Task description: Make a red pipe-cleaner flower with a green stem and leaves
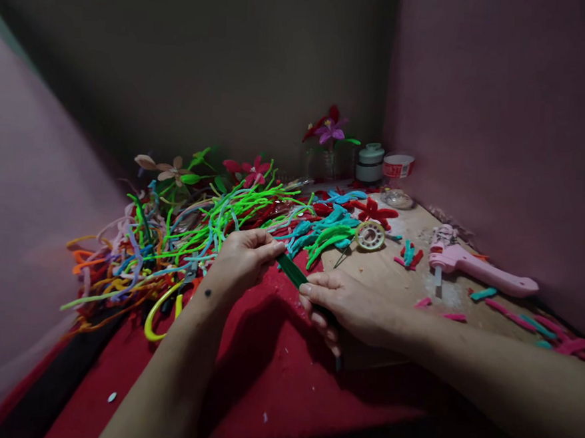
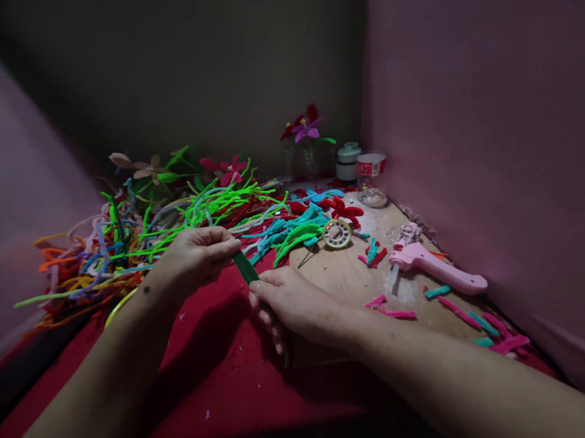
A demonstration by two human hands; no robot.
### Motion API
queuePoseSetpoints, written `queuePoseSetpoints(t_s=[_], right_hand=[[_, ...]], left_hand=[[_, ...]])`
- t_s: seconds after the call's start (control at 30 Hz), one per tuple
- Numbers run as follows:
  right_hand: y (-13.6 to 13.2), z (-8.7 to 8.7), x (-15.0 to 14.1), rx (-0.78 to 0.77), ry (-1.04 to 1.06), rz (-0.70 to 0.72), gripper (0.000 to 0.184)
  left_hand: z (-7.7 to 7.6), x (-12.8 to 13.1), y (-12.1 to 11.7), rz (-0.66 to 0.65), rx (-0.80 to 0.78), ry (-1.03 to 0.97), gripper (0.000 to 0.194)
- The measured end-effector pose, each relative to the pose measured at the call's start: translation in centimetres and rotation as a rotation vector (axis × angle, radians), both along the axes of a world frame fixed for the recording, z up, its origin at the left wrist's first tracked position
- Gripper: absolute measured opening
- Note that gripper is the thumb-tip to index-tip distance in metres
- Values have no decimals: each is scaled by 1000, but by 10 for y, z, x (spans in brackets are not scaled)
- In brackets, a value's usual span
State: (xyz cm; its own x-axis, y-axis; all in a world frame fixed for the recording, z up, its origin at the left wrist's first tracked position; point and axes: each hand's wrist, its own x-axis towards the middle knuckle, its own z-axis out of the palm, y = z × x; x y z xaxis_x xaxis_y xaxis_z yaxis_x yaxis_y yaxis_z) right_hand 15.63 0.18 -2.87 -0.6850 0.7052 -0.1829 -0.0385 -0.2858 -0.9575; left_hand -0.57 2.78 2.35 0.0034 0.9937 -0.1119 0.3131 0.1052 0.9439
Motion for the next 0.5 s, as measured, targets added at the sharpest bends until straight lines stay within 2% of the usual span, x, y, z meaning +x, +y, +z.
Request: queuePoseSetpoints(t_s=[0.13, 0.37, 0.5], right_hand=[[1, -4, 2, 3, 59, 8, 23], [3, -4, 4, -67, 143, 8, 22], [4, -3, 5, -85, 167, 5, 21]], left_hand=[[-2, -2, 1, -24, -36, -99, 27], [-16, -5, 8, -227, -129, -494, 13], [-21, 1, 5, -291, -184, -567, 15]])
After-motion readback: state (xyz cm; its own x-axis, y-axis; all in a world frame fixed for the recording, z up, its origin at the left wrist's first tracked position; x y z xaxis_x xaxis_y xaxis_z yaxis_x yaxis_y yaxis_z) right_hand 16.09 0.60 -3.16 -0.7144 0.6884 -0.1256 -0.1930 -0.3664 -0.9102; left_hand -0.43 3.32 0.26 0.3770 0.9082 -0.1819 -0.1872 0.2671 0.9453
